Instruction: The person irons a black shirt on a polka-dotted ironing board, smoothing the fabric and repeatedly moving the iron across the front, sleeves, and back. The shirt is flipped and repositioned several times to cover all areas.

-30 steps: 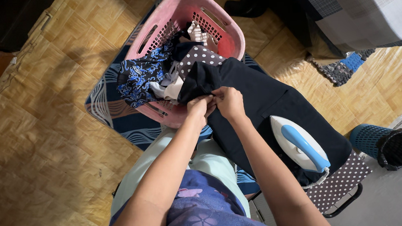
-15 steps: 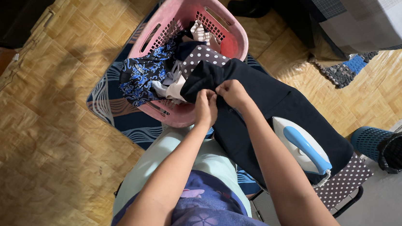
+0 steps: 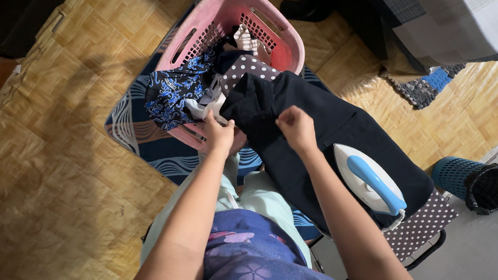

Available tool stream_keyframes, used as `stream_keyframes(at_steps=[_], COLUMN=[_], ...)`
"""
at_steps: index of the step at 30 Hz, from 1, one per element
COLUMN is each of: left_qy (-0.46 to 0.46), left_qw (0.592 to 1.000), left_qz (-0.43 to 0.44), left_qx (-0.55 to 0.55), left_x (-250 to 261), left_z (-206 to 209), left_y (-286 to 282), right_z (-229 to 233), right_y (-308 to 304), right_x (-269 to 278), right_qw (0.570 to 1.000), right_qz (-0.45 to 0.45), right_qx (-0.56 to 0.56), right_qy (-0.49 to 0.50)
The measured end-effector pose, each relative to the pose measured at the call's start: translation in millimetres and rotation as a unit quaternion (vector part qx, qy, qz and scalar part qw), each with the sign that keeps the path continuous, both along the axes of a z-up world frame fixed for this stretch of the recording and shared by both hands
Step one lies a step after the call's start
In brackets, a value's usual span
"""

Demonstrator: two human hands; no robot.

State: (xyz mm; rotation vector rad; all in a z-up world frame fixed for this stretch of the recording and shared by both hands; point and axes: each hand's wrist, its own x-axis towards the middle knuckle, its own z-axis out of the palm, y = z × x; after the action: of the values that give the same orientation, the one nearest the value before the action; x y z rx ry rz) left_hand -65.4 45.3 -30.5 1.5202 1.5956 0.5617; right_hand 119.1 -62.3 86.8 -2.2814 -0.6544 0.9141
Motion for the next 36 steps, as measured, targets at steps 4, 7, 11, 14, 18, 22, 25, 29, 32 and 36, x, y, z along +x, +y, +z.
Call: stream_keyframes(at_steps=[4, 7, 11, 14, 18, 22, 25, 29, 32, 36], left_qy=[-0.156, -0.182, -0.173, -0.112, 0.016, 0.032, 0.089, 0.158, 0.19, 0.188], left_qw=[0.935, 0.94, 0.938, 0.96, 0.991, 0.956, 0.915, 0.862, 0.855, 0.826], left_qz=[0.071, 0.132, 0.154, 0.158, -0.037, -0.214, -0.366, -0.453, -0.442, -0.463], left_qx=[-0.311, -0.256, -0.257, -0.201, 0.13, 0.2, 0.147, 0.166, 0.192, 0.262], left_x=[1.4, 5.2, 8.7, 13.6, 17.3, 33.6, 46.4, 54.1, 56.5, 54.7], left_z=[-5.8, -10.2, -7.8, 5.1, 41.9, 90.2, 115.2, 122.1, 111.5, 96.9], left_y=[11.8, 22.9, 25.5, 16.1, -1.6, -50.7, -95.4, -137.9, -145.7, -133.5], right_z=[-4.0, 1.7, 21.9, 44.3, 86.8, 119.0, 109.8, 80.8, 60.7, 47.2], right_y=[-17.5, -24.9, -37.2, -68.2, -152.0, -239.2, -270.2, -266.8, -239.2, -202.3], right_x=[-19.2, -26.5, -23.0, -10.9, 22.1, 46.6, 56.6, 71.7, 78.2, 75.8], right_qw=[0.999, 0.996, 0.994, 0.998, 0.966, 0.936, 0.933, 0.967, 0.966, 0.962], right_qz=[0.036, 0.08, 0.102, 0.047, -0.026, 0.04, 0.1, 0.118, 0.147, 0.175], right_qx=[0.02, 0.021, 0.017, 0.035, 0.055, -0.059, -0.097, -0.097, -0.11, -0.098], right_qy=[-0.013, -0.034, -0.022, -0.022, -0.253, -0.344, -0.333, -0.206, -0.18, -0.184])
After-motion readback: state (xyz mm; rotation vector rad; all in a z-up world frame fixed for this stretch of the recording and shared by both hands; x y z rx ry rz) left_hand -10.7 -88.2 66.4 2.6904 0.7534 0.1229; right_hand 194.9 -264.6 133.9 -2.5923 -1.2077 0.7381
